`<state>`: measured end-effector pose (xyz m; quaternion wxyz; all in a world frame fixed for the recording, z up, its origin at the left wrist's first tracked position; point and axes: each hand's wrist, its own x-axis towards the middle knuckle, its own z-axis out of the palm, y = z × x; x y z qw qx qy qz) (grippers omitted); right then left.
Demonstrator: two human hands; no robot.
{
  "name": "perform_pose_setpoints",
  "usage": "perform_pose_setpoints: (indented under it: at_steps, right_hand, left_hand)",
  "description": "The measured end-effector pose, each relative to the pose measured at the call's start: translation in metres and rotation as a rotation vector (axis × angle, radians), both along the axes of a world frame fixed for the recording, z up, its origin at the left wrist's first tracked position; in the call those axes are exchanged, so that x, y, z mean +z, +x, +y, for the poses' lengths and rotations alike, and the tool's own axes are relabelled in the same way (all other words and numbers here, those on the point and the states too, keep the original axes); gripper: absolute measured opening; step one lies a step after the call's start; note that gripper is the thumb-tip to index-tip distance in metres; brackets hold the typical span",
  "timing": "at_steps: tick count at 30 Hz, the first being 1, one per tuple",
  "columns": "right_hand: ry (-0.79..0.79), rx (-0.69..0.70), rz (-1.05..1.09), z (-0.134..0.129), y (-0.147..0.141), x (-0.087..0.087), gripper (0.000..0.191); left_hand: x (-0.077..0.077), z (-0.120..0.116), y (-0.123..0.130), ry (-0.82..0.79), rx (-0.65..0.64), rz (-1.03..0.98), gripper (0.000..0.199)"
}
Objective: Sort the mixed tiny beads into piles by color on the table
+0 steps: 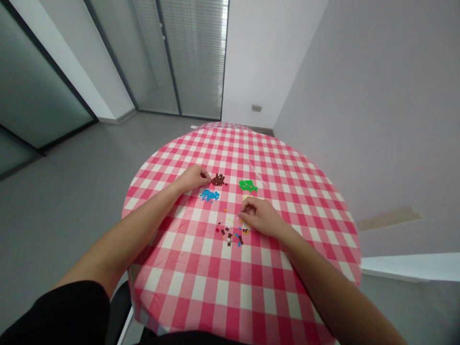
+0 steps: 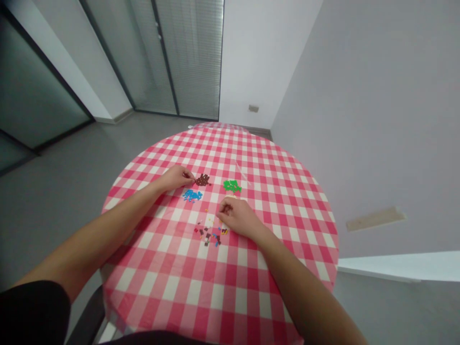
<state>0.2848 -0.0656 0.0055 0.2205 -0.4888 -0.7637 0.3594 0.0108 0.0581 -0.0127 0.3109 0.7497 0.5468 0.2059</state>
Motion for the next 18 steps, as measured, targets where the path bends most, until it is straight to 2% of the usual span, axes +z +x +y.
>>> perform_pose_setpoints:
  at_steps: [1,7,12,18]
  right_hand:
    - [0.015,0.021,-0.024,-0.001,-0.002,0.001,0.003]
    - [0.15,0.219,-0.132,-0.009,-0.015,0.002,0.015]
    - [0.201,0.357,-0.242,-0.014,-0.02,0.0,0.02]
    - [0.197,0.422,-0.351,-0.015,-0.024,0.002,0.02]
  left_hand:
    - [0.0,0.0,0.001,-0.009,0.001,-0.005,0.016]
    - [0.004,-0.001,0.003,-0.043,-0.003,-0.009,0.015]
    - [0.004,-0.001,0.004,-0.032,-0.005,0.011,0.018]
    - [0.003,-0.003,0.004,-0.042,-0.009,0.036,0.02]
